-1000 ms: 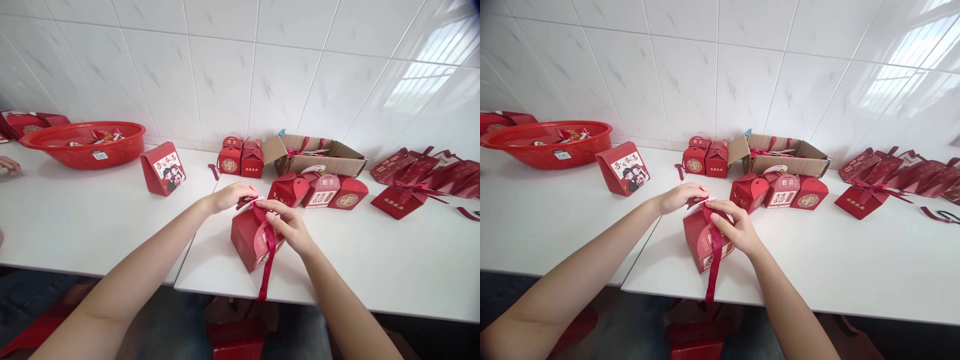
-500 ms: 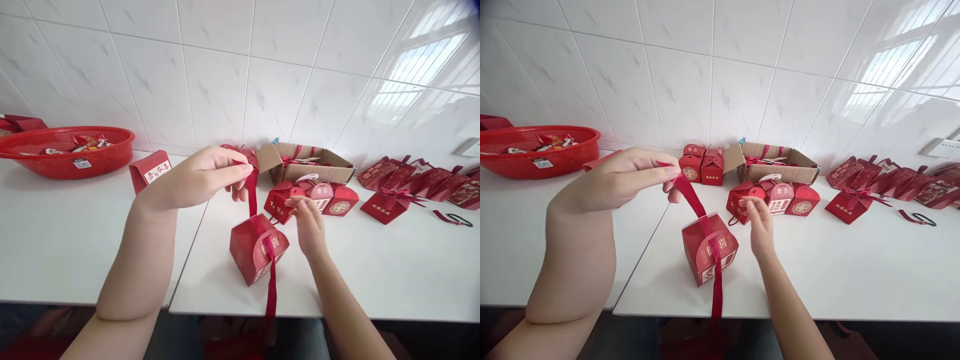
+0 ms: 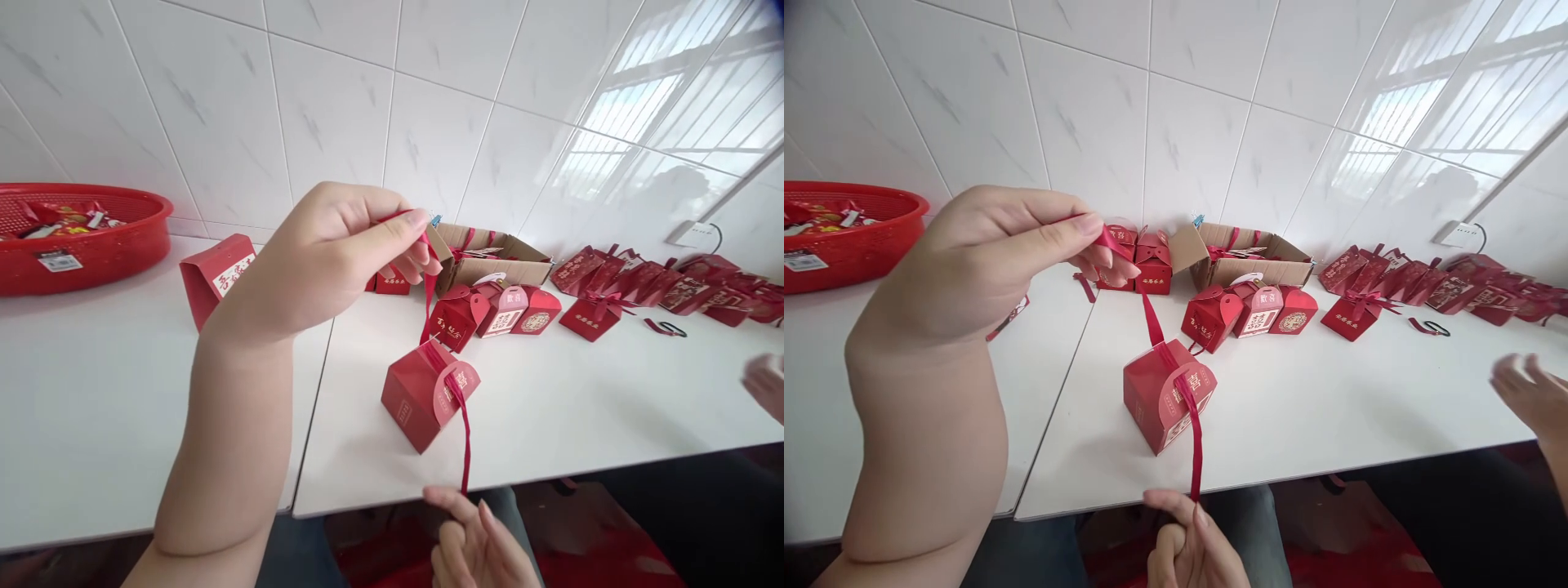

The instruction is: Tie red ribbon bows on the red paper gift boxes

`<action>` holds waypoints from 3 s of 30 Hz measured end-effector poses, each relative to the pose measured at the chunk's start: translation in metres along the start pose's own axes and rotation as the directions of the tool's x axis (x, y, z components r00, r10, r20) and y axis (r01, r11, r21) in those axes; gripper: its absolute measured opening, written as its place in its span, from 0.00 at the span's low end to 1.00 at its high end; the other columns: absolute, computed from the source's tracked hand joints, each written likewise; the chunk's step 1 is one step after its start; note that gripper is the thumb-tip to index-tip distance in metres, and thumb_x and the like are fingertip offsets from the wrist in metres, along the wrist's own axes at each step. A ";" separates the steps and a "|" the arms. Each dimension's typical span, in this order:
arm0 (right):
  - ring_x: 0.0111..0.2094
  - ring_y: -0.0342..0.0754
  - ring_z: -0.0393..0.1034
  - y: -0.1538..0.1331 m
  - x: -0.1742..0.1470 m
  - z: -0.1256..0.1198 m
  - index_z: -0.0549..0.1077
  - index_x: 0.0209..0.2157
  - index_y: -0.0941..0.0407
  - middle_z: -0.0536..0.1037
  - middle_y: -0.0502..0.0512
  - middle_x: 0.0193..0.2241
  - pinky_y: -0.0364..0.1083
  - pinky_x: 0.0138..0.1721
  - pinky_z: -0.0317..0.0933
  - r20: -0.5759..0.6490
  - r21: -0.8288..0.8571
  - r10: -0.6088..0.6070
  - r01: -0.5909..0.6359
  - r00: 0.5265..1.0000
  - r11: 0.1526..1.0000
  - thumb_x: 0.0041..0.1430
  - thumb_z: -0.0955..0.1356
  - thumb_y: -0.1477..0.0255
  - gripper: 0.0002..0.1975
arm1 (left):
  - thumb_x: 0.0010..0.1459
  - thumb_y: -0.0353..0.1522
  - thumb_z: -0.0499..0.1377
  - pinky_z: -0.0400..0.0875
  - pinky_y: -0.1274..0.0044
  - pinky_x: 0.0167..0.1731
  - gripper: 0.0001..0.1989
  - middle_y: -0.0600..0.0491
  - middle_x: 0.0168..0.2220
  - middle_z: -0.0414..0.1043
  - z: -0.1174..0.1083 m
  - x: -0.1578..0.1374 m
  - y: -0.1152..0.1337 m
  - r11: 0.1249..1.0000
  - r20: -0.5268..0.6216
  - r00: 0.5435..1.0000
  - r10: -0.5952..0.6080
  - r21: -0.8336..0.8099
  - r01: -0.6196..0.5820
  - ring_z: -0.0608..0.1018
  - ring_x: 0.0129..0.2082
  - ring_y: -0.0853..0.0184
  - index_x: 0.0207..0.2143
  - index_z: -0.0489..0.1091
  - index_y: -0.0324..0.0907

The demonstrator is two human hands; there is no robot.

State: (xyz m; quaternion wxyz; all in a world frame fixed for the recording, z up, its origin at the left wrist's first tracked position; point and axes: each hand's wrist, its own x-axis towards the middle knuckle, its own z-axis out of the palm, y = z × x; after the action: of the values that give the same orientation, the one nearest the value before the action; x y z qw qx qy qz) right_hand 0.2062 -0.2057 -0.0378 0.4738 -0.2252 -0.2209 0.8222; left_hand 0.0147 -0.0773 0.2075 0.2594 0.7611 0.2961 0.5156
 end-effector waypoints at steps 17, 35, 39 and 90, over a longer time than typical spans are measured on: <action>0.22 0.41 0.60 -0.122 0.019 0.035 0.74 0.33 0.51 0.70 0.49 0.22 0.42 0.26 0.59 -0.202 -0.505 -0.606 0.448 0.769 0.738 0.61 0.65 0.61 0.10 | 0.59 0.28 0.56 0.72 0.83 0.27 0.12 0.59 0.25 0.75 -0.022 -0.014 0.008 0.991 -0.168 0.977 0.128 0.068 -0.118 0.78 0.28 0.74 0.25 0.76 0.41; 0.16 0.37 0.51 -0.199 0.082 0.169 0.69 0.18 0.56 0.62 0.47 0.15 0.41 0.15 0.44 0.504 -0.863 -0.586 0.402 0.634 -0.306 0.55 0.68 0.68 0.15 | 0.59 0.36 0.56 0.65 0.82 0.16 0.12 0.51 0.28 0.76 -0.021 -0.010 -0.001 0.988 -0.305 0.942 -0.142 -0.105 0.115 0.77 0.23 0.70 0.25 0.71 0.40; 0.16 0.38 0.54 -0.205 0.088 0.163 0.71 0.19 0.56 0.65 0.48 0.15 0.40 0.14 0.46 0.510 -0.845 -0.608 0.485 0.608 -0.224 0.55 0.68 0.68 0.14 | 0.60 0.37 0.56 0.67 0.81 0.18 0.13 0.51 0.30 0.77 -0.013 -0.004 -0.003 0.977 -0.253 0.953 -0.169 -0.170 0.129 0.78 0.25 0.67 0.25 0.69 0.41; 0.31 0.45 0.73 -0.199 0.132 0.152 0.75 0.30 0.54 0.77 0.51 0.28 0.45 0.30 0.68 0.346 -0.563 -0.795 0.788 0.499 0.249 0.53 0.71 0.65 0.07 | 0.50 0.35 0.66 0.74 0.74 0.36 0.07 0.55 0.25 0.76 0.028 0.023 -0.021 0.963 -0.502 0.863 -0.055 -0.255 -0.088 0.79 0.30 0.68 0.29 0.74 0.41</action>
State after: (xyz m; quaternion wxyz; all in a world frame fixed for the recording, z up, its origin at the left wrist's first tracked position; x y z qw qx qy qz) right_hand 0.1938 -0.0227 0.1771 0.7075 -0.2389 -0.5754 0.3336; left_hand 0.0441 -0.0484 0.1979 0.2694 0.5596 0.2740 0.7343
